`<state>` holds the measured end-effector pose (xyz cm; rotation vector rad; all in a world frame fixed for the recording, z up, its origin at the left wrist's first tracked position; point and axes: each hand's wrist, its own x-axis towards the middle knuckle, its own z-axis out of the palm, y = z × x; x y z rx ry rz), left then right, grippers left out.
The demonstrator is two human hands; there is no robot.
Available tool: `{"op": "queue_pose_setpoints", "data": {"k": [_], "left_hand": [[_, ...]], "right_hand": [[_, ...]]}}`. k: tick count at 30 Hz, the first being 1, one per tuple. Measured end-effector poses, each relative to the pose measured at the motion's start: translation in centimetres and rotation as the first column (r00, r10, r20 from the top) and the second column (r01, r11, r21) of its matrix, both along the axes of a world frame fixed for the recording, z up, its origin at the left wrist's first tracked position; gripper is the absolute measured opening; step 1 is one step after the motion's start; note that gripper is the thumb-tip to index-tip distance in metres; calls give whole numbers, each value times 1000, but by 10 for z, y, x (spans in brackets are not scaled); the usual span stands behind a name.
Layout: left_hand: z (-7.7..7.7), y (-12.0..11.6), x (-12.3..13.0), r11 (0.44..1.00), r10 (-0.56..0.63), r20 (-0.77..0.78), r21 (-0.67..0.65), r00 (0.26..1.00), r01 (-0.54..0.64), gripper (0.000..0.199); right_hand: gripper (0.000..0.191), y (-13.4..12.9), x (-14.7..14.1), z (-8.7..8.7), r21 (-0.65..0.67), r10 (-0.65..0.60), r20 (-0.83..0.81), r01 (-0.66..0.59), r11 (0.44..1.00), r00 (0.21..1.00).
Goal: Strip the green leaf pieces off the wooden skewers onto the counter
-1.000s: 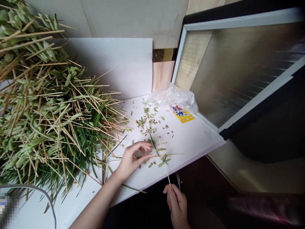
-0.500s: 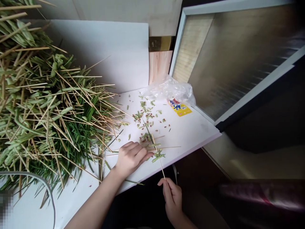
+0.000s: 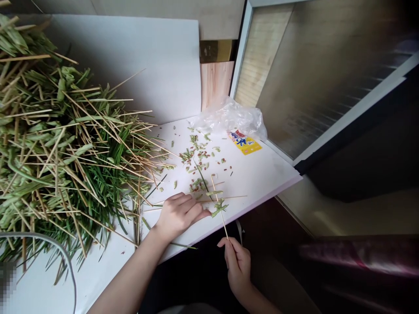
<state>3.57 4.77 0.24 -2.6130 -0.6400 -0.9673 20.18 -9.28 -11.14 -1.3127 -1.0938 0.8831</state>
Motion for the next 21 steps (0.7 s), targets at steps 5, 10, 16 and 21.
{"op": "queue_pose_setpoints", "data": {"k": [5, 10, 16, 21], "left_hand": [[1, 1, -1, 1000, -31, 50, -1, 998, 31, 41], [-2, 2, -6, 999, -21, 66, -25, 998, 22, 42], [-1, 4, -10, 999, -18, 79, -36, 997, 21, 42], [-2, 6, -14, 997, -20, 91, -66, 996, 26, 40]], "right_hand": [[33, 1, 2, 5, 25, -20, 75, 18, 1000, 997], [32, 4, 4, 6, 83, -37, 122, 27, 996, 992], [31, 4, 5, 6, 117, -35, 153, 17, 993, 988], [31, 5, 6, 8, 118, -31, 162, 12, 993, 986]]}}
